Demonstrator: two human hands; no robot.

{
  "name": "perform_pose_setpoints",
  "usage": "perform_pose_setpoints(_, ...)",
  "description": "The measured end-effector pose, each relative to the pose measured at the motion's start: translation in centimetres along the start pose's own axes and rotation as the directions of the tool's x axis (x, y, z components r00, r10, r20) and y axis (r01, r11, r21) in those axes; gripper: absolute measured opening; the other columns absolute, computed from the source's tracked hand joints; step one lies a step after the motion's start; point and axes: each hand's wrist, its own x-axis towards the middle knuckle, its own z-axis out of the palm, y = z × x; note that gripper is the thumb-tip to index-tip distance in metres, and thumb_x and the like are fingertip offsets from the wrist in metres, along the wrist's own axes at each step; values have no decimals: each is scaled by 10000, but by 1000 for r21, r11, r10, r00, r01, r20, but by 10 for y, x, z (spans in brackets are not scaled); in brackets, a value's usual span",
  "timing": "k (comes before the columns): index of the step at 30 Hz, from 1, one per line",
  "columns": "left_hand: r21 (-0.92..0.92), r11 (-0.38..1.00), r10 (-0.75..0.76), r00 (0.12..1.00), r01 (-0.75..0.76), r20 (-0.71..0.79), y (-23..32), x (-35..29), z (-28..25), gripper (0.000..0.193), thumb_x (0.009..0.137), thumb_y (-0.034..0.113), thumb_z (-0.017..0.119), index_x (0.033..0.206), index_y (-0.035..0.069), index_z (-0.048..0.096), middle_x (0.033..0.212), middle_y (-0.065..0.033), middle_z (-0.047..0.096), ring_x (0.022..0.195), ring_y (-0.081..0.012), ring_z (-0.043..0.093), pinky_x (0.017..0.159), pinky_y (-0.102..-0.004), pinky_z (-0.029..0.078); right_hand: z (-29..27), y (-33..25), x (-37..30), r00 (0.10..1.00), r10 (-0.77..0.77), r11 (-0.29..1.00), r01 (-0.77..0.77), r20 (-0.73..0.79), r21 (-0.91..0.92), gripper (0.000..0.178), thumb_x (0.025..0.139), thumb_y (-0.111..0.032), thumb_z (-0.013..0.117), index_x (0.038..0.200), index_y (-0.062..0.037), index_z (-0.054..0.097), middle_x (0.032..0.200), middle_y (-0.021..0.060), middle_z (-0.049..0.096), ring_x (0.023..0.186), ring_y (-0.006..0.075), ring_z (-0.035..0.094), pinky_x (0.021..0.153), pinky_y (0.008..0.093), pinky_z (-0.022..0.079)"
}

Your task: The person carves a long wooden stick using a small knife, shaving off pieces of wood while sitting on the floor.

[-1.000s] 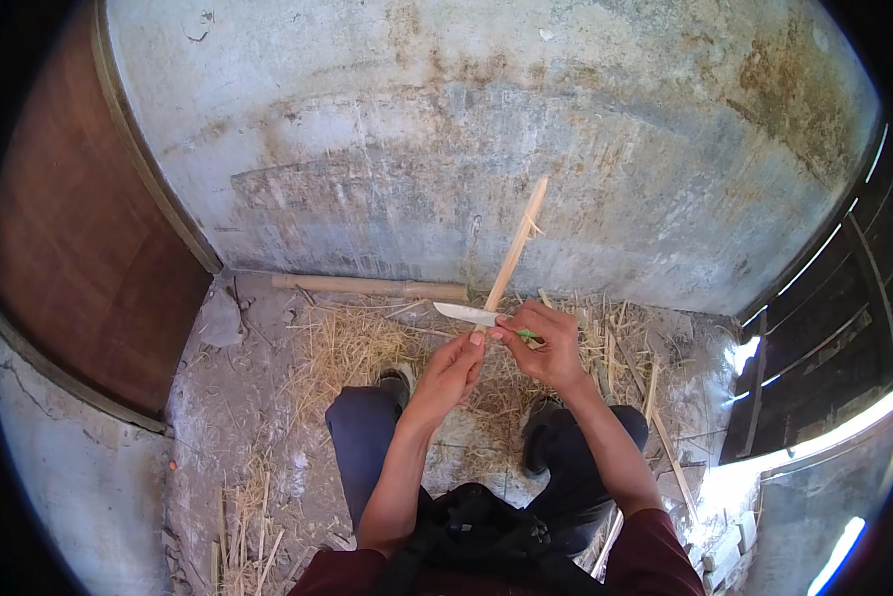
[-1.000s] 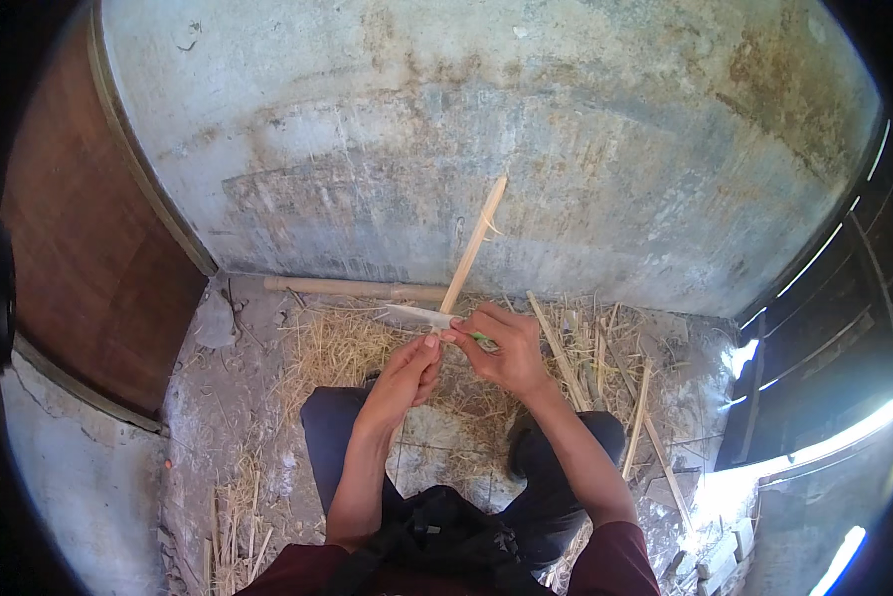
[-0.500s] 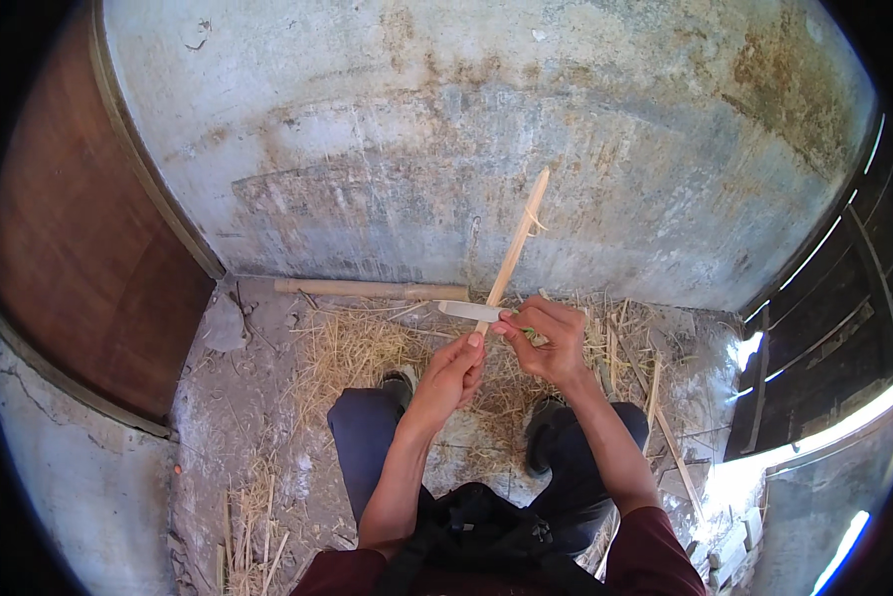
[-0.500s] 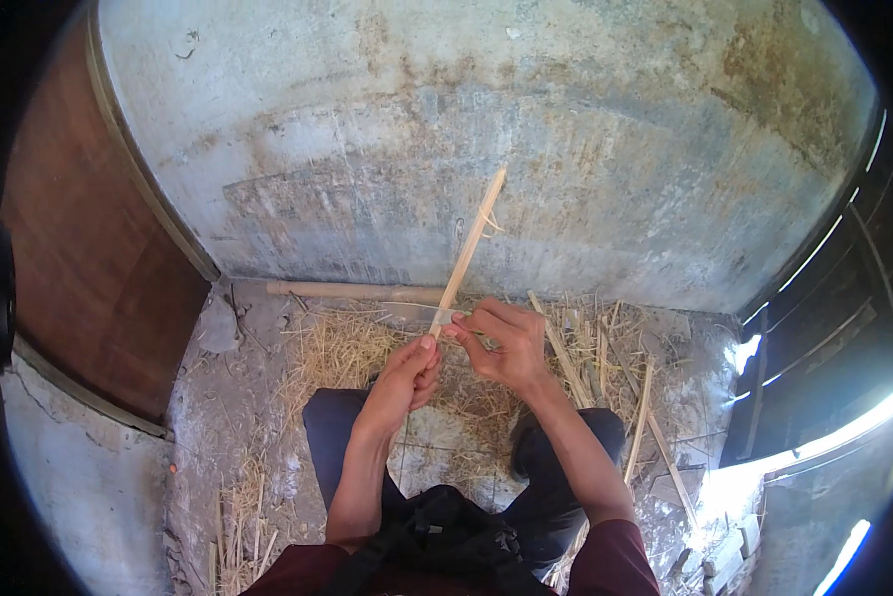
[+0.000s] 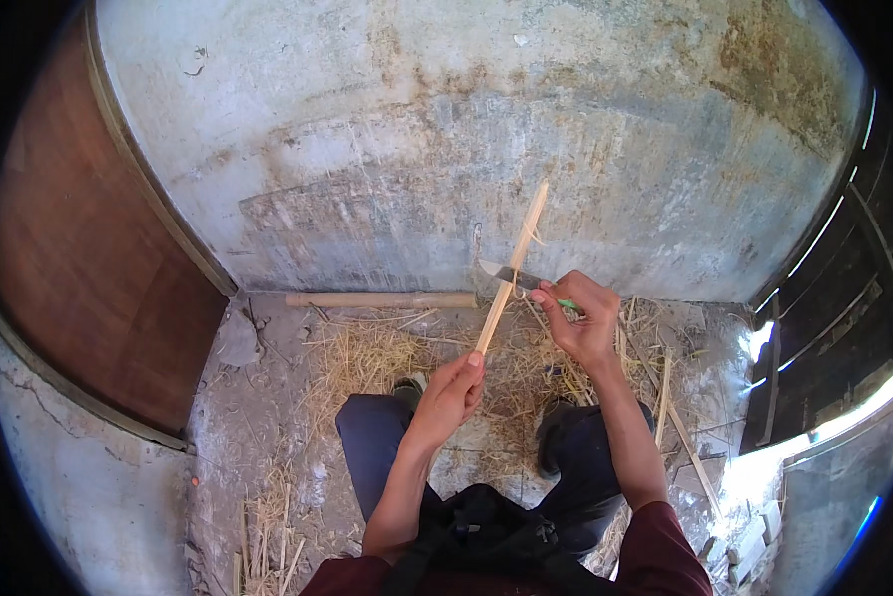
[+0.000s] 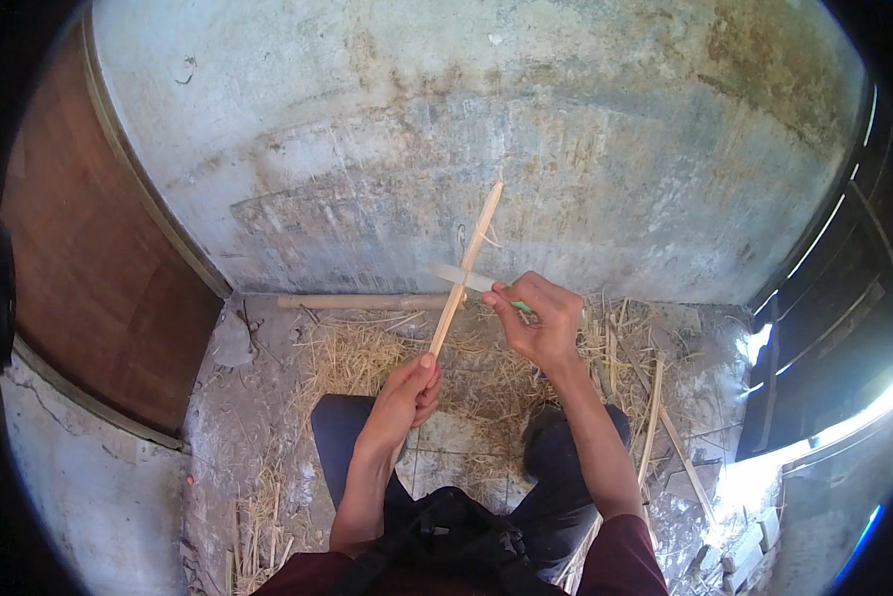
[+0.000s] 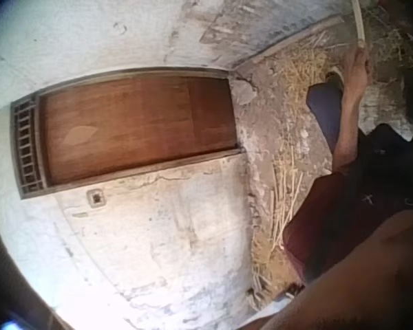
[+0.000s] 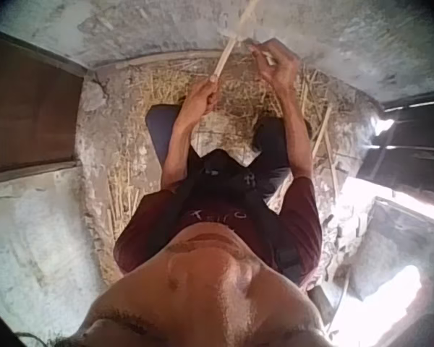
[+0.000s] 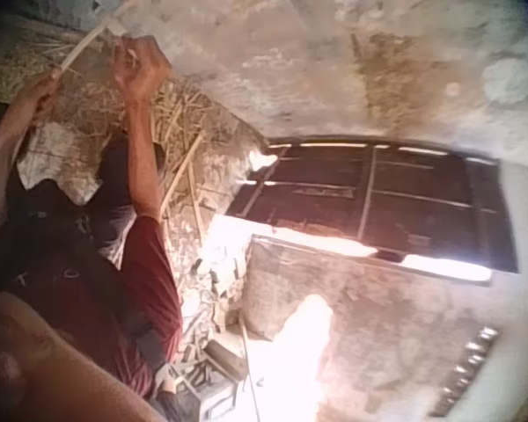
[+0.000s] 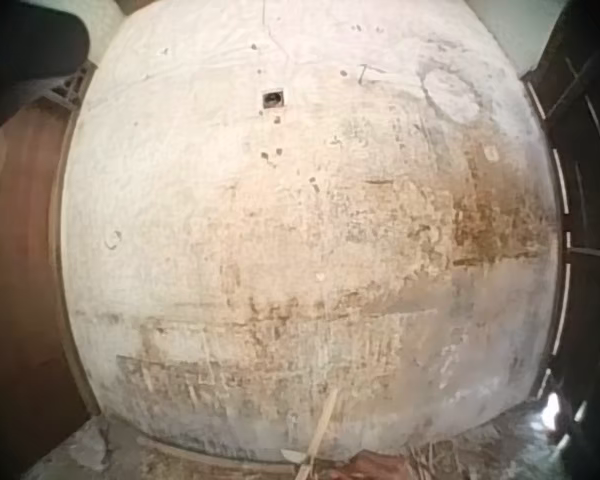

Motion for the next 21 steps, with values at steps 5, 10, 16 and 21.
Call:
perform_pose_setpoints(5,36,999,-3,1000,4,-21,0,-6,4,461,1162,463,476,856,119,458,664,66,365,504,-49,299,467,-262,244,-1,12,-2,999,-17,999,16,-33,-28,138,840,-102,900,819,-56,772,734,83,710,580,219,674,516,335,471)
perform_pose_setpoints(10,83,996,41,999,-41,-8,-9,-12,-3,430,1170,448,449,871,140,434,685,68,339,508,-40,265,445,-259,206,-2,9,1,998,-44,998,42,-39,-53,143,844,-98,895,817,-50,763,728,84,705,583,228,675,524,336,478)
perform_pose_setpoints(16,131,991,39,999,-38,-9,-20,-17,-5,441,1167,461,453,869,137,437,676,71,333,501,-36,259,436,-256,205,-6,24,9,990,-2,999,-5,-141,-47,140,843,-76,886,811,-47,753,751,89,727,633,235,719,555,325,507)
perform_pose_setpoints(21,149,989,26,999,-21,-31,-24,-20,-6,471,1165,472,456,850,122,450,659,61,362,515,-51,311,460,-267,242,-7,24,9,994,-24,994,13,-104,-108,151,849,-92,892,813,-47,753,770,86,743,646,233,729,559,322,509)
